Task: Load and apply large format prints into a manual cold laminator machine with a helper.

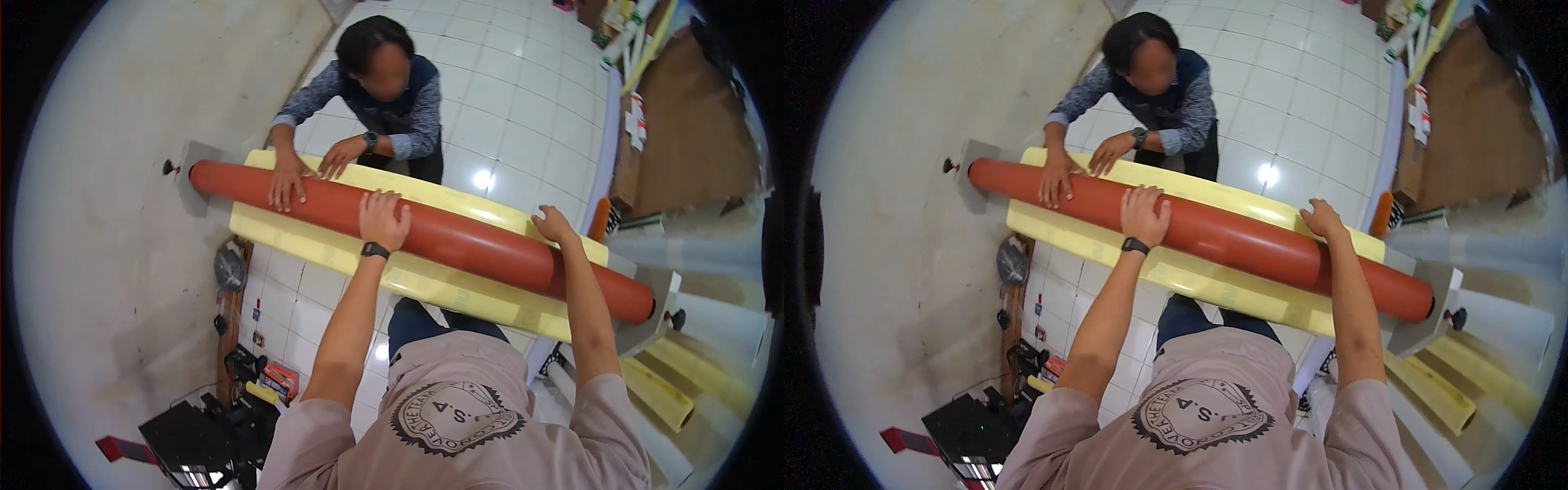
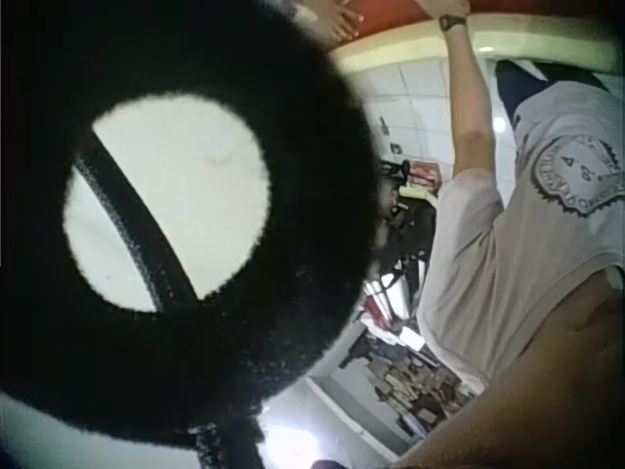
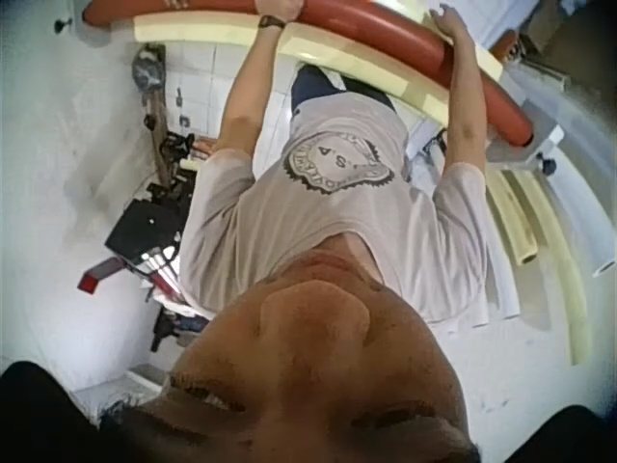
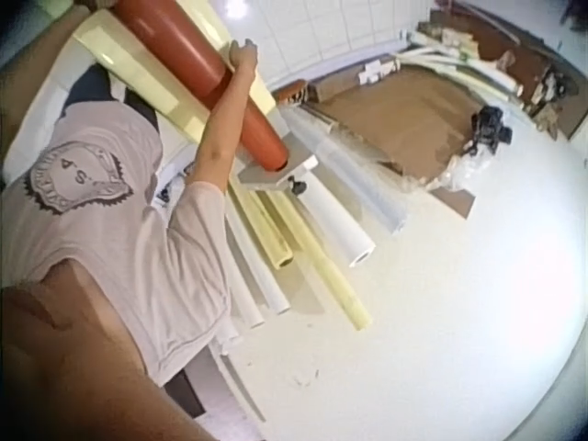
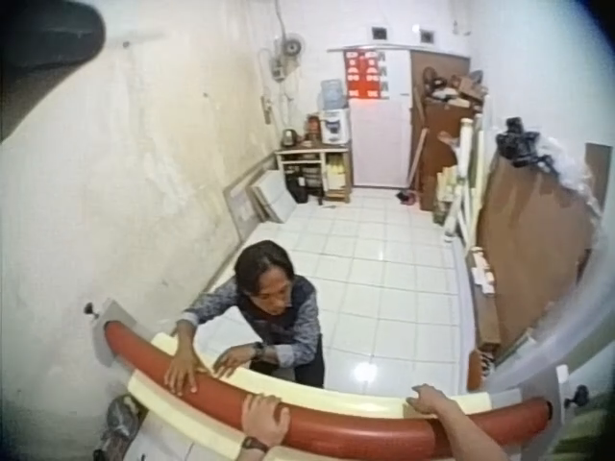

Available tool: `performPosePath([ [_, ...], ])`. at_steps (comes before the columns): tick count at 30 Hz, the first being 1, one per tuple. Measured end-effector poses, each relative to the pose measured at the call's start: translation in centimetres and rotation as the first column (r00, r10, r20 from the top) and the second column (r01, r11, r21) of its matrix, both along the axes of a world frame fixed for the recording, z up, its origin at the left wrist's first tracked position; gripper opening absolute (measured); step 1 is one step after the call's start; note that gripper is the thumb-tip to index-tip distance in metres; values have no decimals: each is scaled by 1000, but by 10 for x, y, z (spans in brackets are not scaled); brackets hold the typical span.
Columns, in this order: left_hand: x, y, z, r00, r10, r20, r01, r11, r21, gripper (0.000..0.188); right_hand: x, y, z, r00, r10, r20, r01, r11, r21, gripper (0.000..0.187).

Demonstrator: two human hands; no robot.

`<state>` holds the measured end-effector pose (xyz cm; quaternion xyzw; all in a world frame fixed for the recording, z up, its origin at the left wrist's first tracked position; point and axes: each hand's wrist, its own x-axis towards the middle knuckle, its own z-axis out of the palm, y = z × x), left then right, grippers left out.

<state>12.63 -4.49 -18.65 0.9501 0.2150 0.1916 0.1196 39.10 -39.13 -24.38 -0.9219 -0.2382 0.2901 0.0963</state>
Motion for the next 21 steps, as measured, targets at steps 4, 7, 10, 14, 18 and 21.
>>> performPosePath([
  [4,-7,3,2,1000,8,0,-8,1000,-11,33,-7,19,3,996,41,-83,-47,997,-67,56],
  [7,-9,7,4,1000,17,-11,-17,999,-27,34,-11,22,8,991,65,-114,-75,994,-85,52],
  [10,-9,7,6,1000,17,-21,-18,999,-36,34,-15,21,11,995,65,-81,-66,998,-6,46],
  [14,-5,6,7,1000,7,-25,-8,999,-50,34,-13,16,18,996,73,-42,-71,997,40,46],
  [18,-6,5,7,1000,8,-25,-9,999,-38,34,-16,17,29,998,49,-29,-48,998,47,47],
  [21,-10,6,7,999,14,-32,-15,1000,-28,34,-21,19,36,999,45,-28,-43,997,67,47],
])
